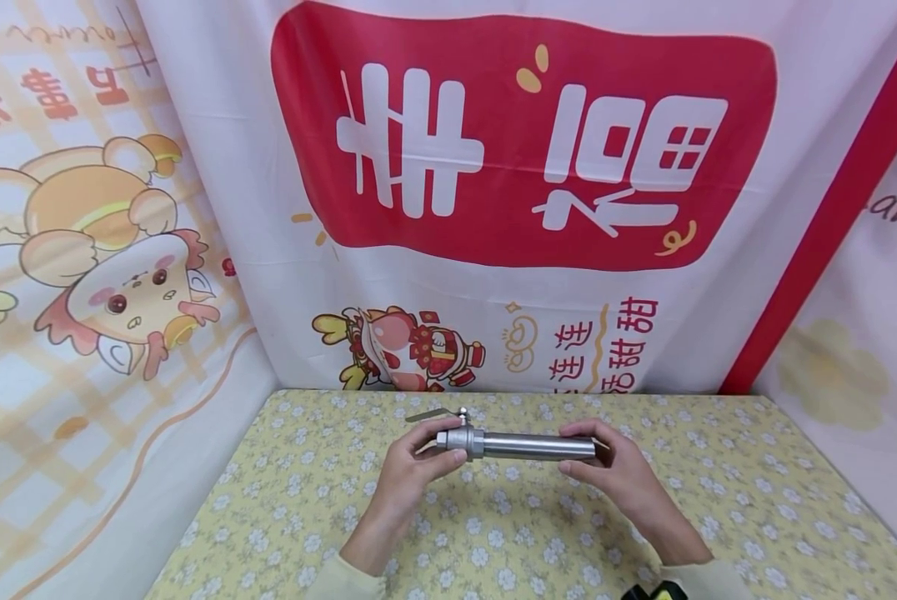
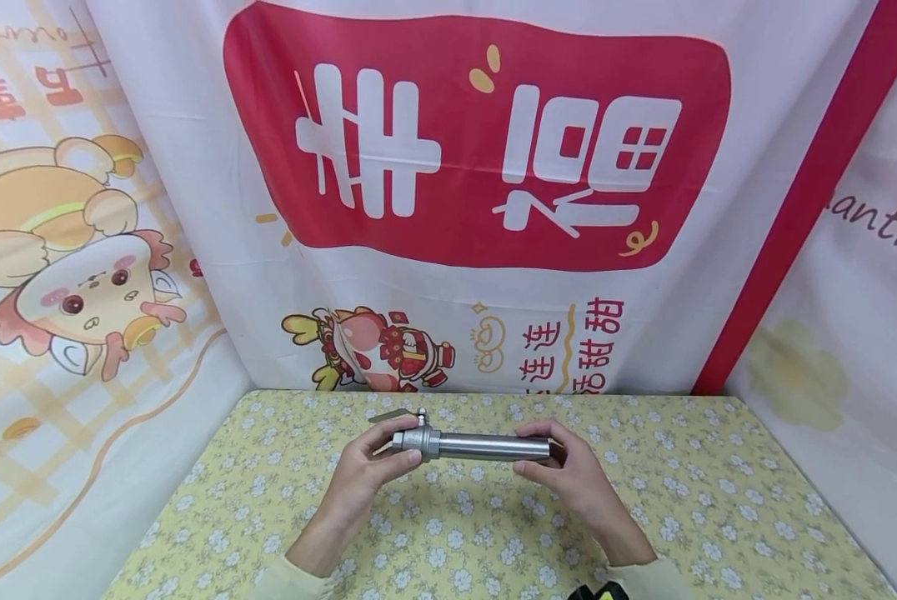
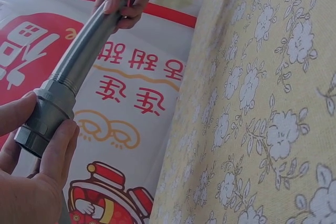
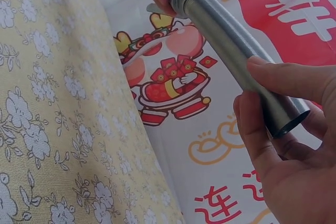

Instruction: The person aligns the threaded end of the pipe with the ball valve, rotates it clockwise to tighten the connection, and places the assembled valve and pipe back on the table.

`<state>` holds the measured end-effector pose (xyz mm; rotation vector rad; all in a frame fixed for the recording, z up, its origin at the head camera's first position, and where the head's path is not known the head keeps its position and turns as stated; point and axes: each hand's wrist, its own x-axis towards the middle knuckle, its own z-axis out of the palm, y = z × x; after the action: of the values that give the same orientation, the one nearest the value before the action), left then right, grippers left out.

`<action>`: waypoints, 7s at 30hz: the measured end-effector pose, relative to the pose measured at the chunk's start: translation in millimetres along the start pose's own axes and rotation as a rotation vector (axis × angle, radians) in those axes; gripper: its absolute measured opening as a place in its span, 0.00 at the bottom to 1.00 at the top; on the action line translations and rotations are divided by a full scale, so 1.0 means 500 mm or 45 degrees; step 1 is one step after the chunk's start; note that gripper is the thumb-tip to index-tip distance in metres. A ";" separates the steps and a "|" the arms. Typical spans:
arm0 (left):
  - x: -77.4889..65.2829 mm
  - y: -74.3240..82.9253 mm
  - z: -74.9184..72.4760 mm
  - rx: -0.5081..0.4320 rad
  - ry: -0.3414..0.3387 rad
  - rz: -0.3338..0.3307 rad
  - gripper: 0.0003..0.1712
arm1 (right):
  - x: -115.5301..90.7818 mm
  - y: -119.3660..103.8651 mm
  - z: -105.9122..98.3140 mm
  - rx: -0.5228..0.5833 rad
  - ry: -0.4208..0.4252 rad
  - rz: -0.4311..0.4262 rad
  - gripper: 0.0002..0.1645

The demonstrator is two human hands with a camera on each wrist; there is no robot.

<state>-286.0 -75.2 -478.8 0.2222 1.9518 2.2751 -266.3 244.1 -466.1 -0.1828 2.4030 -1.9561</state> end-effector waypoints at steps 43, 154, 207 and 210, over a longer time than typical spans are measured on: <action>0.000 -0.004 0.002 0.006 -0.002 0.024 0.31 | 0.003 0.005 0.000 -0.050 0.035 0.061 0.31; -0.003 0.000 0.004 0.006 0.002 0.012 0.30 | 0.003 0.005 0.002 -0.039 -0.014 0.026 0.33; -0.005 -0.002 0.007 0.044 -0.002 0.032 0.29 | 0.008 0.007 0.010 0.002 0.093 0.141 0.28; -0.006 -0.004 0.006 0.056 -0.001 0.029 0.29 | 0.008 0.009 0.012 0.013 0.102 0.146 0.28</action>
<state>-282.7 -72.6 -480.5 0.2509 2.0104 2.2477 -270.0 238.8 -471.5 0.0338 2.3916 -1.9612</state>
